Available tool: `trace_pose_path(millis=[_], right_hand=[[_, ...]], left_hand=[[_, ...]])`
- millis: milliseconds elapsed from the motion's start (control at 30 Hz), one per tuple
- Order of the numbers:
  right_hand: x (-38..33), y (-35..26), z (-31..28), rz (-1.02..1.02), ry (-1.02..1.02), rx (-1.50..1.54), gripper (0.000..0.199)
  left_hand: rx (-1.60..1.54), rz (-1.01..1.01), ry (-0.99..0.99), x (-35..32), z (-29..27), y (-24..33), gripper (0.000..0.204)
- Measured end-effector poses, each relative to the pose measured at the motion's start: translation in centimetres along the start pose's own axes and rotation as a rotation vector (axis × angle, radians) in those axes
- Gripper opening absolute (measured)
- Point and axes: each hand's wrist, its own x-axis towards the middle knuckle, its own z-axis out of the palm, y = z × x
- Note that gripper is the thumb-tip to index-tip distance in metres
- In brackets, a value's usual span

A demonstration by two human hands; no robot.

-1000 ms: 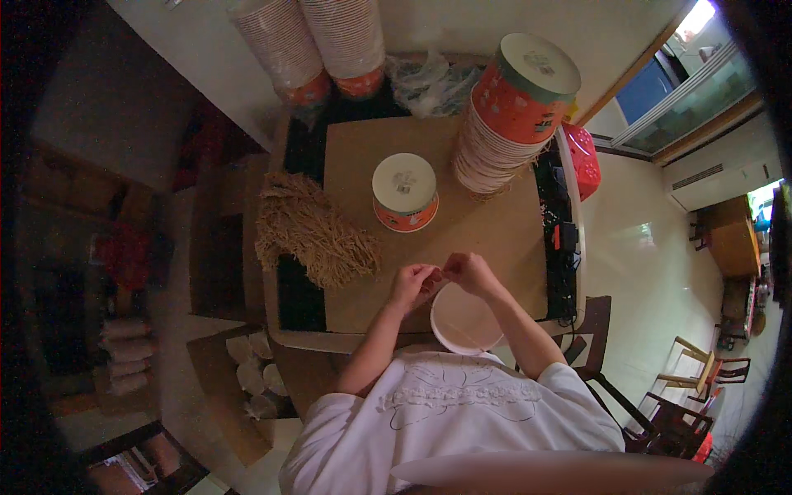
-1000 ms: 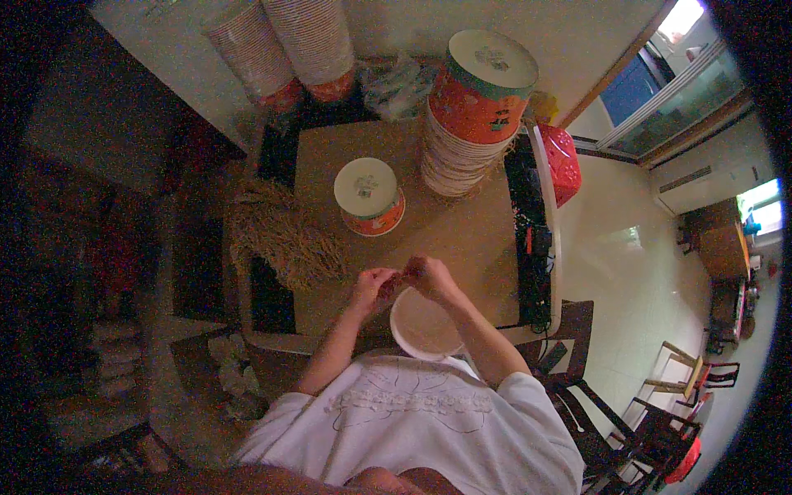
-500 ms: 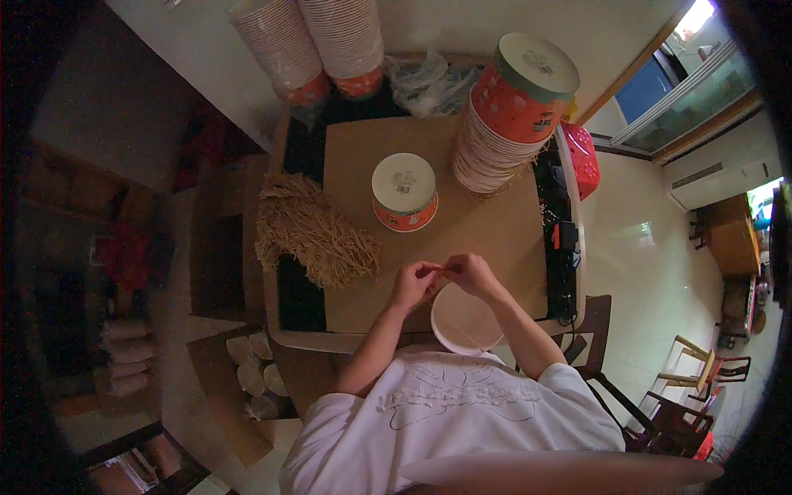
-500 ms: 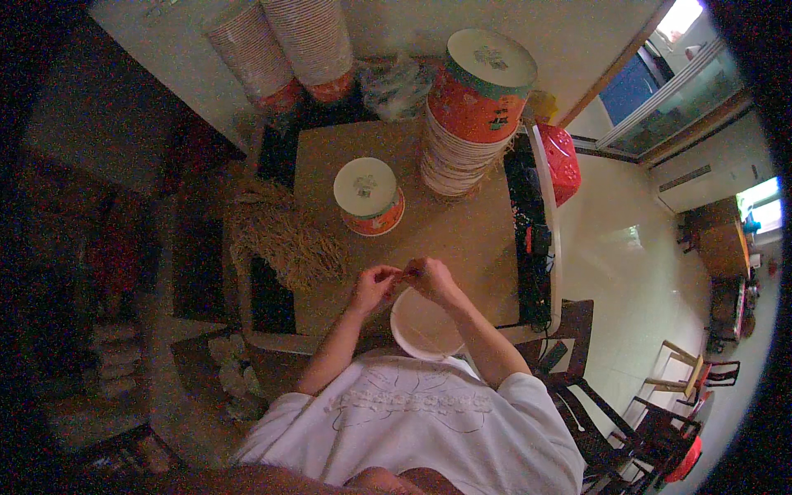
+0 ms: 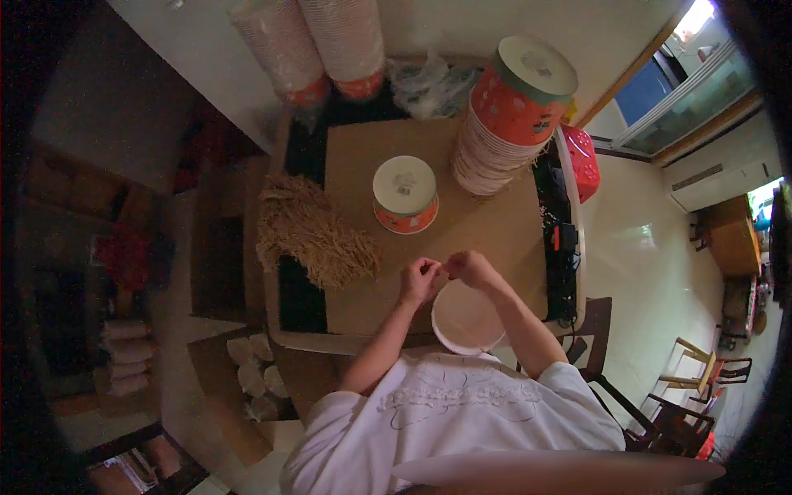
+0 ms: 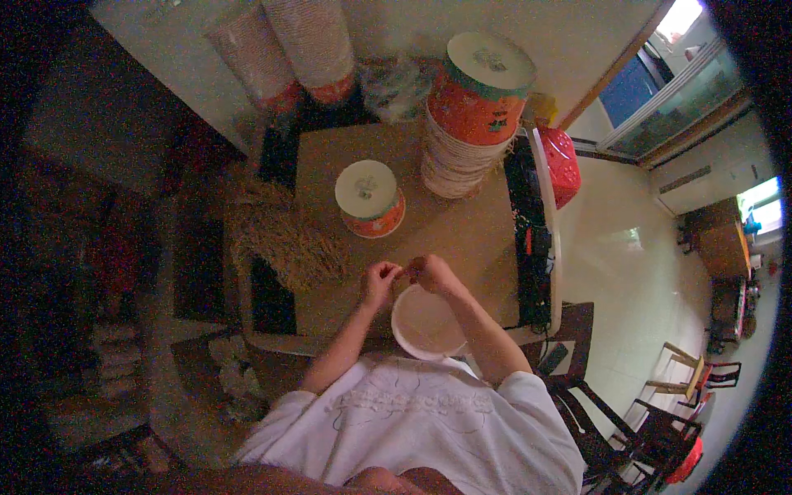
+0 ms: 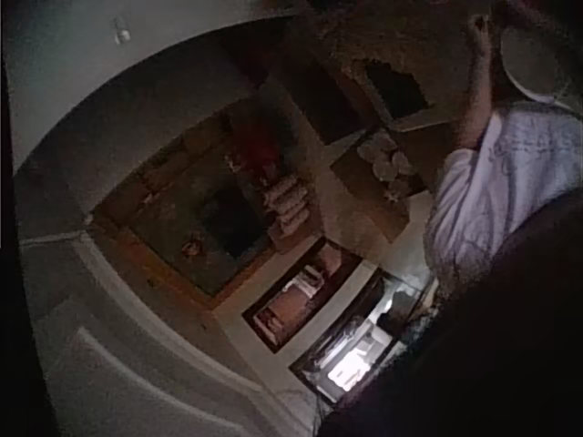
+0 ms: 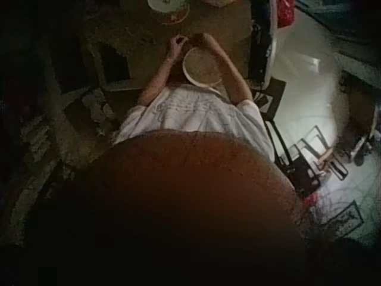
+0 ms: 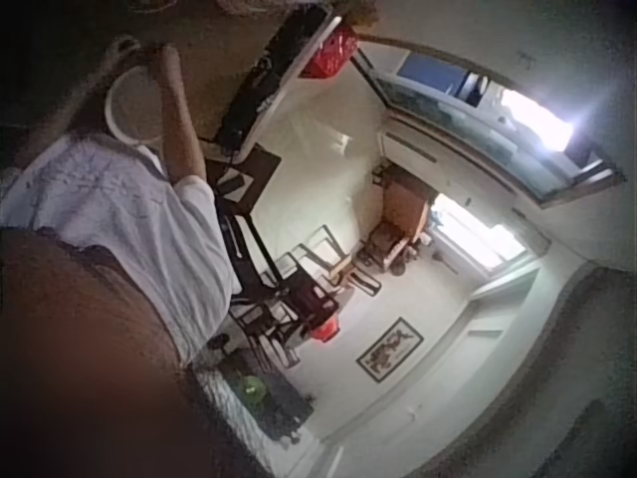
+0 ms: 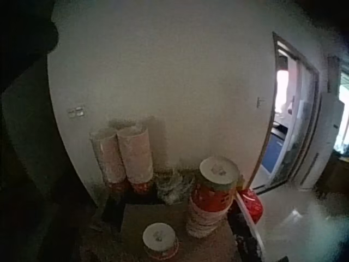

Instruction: Inspecting and preparing paper bowls by removing small debris or separators and stacking them.

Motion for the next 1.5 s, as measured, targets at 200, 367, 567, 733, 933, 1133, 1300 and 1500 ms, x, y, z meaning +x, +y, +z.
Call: trace_pose_path(millis=[200, 367, 567, 733, 933, 1133, 1300, 1500], right_hand=[[1.2, 1.2, -1.2, -0.037, -0.105, 0.179, 0.017], [1.0, 1.4, -1.8, -0.111, -0.127, 0.219, 0.012], [0.7, 1.3, -2.3, -0.064, -0.206, 0.116, 0.010], [0.0, 0.3, -3.4, 0.023, -0.272, 0.063, 0.010], [0.0, 0.4, -4.9, 0.216, -0.452, 0.073, 0.016], [-0.5, 3.7, -4.0, 0.044, -0.457, 0.671, 0.015], [-1.2, 3.4, -3.9, 0.072, -0.246, 0.362, 0.019], [-1.1, 2.6, -4.0, 0.240, -0.233, 0.497, 0.020]], left_hand=[[-0.189, -0.014, 0.064, -0.2, 0.5, 2.7, 0.008], [-0.229, -0.198, -0.192, -0.6, -0.4, 2.5, 0.007], [-0.511, -0.364, -0.040, -0.9, -0.4, 1.0, 0.005], [-0.647, -0.411, 0.083, -1.7, -0.9, 1.3, 0.007], [-0.206, -0.119, -0.176, -0.8, -1.5, 0.6, 0.009], [-0.048, 0.010, -0.393, 0.9, 0.3, 1.3, 0.011], [0.176, 0.045, -0.182, 1.2, 1.1, 0.7, 0.010], [0.123, 0.127, -0.102, 0.8, 2.4, 0.8, 0.009]])
